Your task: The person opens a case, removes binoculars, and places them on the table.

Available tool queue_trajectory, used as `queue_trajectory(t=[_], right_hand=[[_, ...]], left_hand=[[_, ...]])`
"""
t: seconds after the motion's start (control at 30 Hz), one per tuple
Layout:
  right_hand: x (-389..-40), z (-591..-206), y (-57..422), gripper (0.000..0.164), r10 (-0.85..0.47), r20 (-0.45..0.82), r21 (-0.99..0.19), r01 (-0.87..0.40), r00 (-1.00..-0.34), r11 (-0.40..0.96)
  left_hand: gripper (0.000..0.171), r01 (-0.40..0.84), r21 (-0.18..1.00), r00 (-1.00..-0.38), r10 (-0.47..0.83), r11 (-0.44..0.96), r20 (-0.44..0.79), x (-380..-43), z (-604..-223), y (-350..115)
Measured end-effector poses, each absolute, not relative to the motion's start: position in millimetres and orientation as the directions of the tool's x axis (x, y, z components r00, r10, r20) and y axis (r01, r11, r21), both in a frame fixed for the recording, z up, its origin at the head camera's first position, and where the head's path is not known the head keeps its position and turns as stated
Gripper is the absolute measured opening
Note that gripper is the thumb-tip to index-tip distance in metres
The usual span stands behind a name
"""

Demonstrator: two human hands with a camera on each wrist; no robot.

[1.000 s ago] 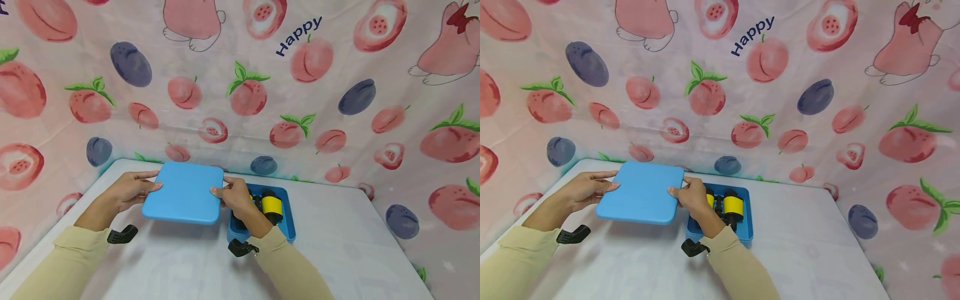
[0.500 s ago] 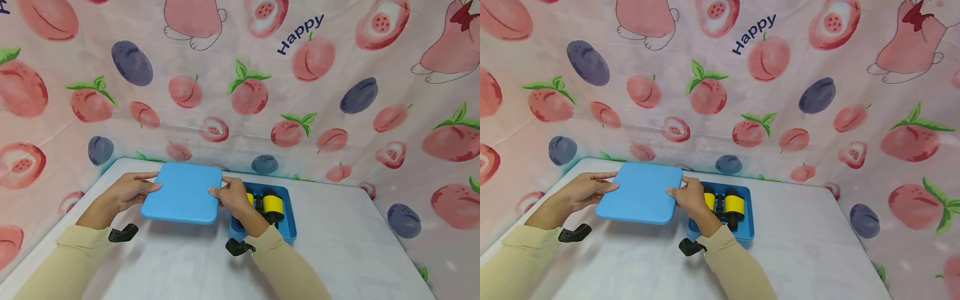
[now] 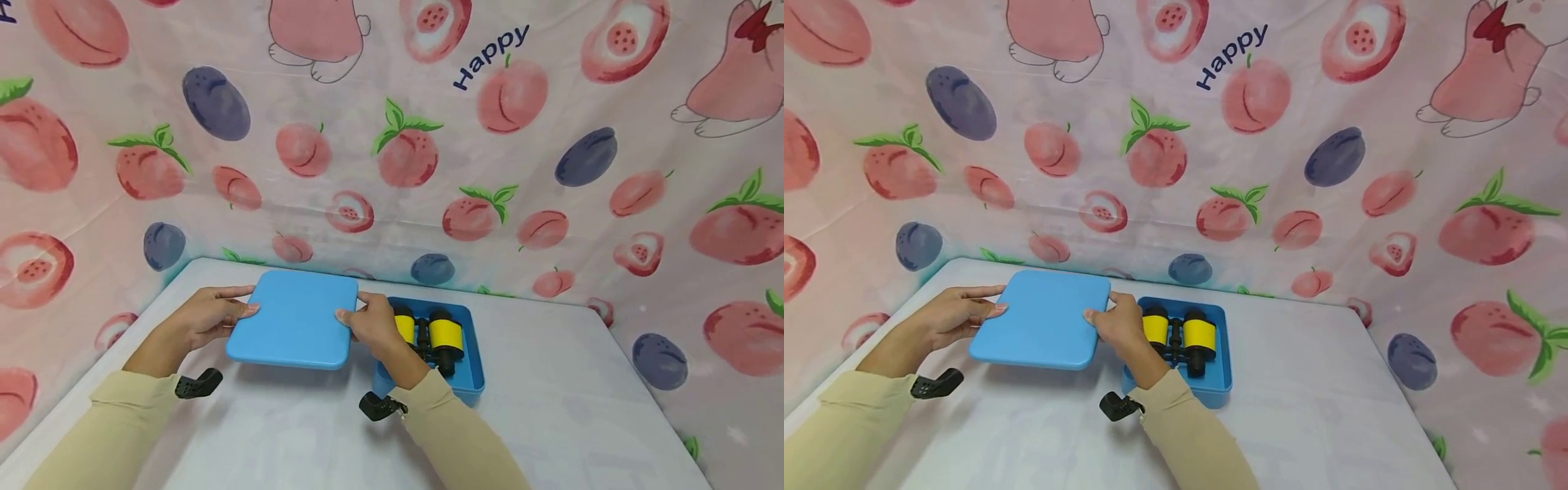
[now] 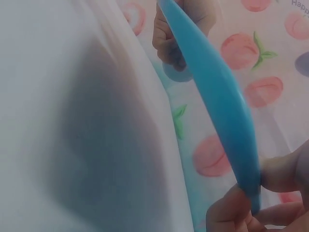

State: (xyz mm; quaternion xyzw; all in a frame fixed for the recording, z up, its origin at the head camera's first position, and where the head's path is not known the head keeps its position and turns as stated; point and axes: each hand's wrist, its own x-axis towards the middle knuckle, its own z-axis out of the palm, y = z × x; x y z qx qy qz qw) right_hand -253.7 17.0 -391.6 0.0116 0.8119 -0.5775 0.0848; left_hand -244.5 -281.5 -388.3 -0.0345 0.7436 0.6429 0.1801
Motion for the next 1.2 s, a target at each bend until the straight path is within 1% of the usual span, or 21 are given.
queue_trajectory(t=[0.2, 0.37, 0.67, 0.8, 0.9, 1.07, 1.2], right_hand=[[-250, -391, 13, 0.063, -0.081, -0.154, -0.942, 0.122, -0.985, 0.313], [-249, -393, 10, 0.066, -0.075, -0.179, -0.944, 0.15, -0.981, 0.295], [-247, -410, -2, 0.059, -0.039, -0.231, -0.967, 0.224, -0.972, 0.123], [-245, -415, -6, 0.058, -0.003, -0.242, -0.966, 0.24, -0.97, 0.099], [-244, -419, -8, 0.058, -0.001, -0.24, -0.968, 0.24, -0.971, 0.078], [-244, -428, -13, 0.057, 0.004, -0.251, -0.965, 0.25, -0.968, 0.077], [-244, -435, -16, 0.058, 0.031, -0.267, -0.959, 0.268, -0.963, 0.086]], left_hand=[[0.086, -0.29, 0.942, -0.931, 0.179, 0.168, -0.318, -246, -390, -285], [0.085, -0.291, 0.94, -0.93, 0.18, 0.177, -0.321, -248, -392, -288], [0.084, -0.303, 0.935, -0.925, 0.18, 0.184, -0.335, -248, -404, -301], [0.087, -0.308, 0.935, -0.925, 0.177, 0.175, -0.337, -249, -407, -304], [0.087, -0.314, 0.932, -0.924, 0.166, 0.18, -0.344, -249, -409, -305], [0.085, -0.326, 0.92, -0.923, 0.137, 0.217, -0.359, -249, -415, -307], [0.084, -0.325, 0.922, -0.925, 0.135, 0.211, -0.356, -249, -421, -308]])
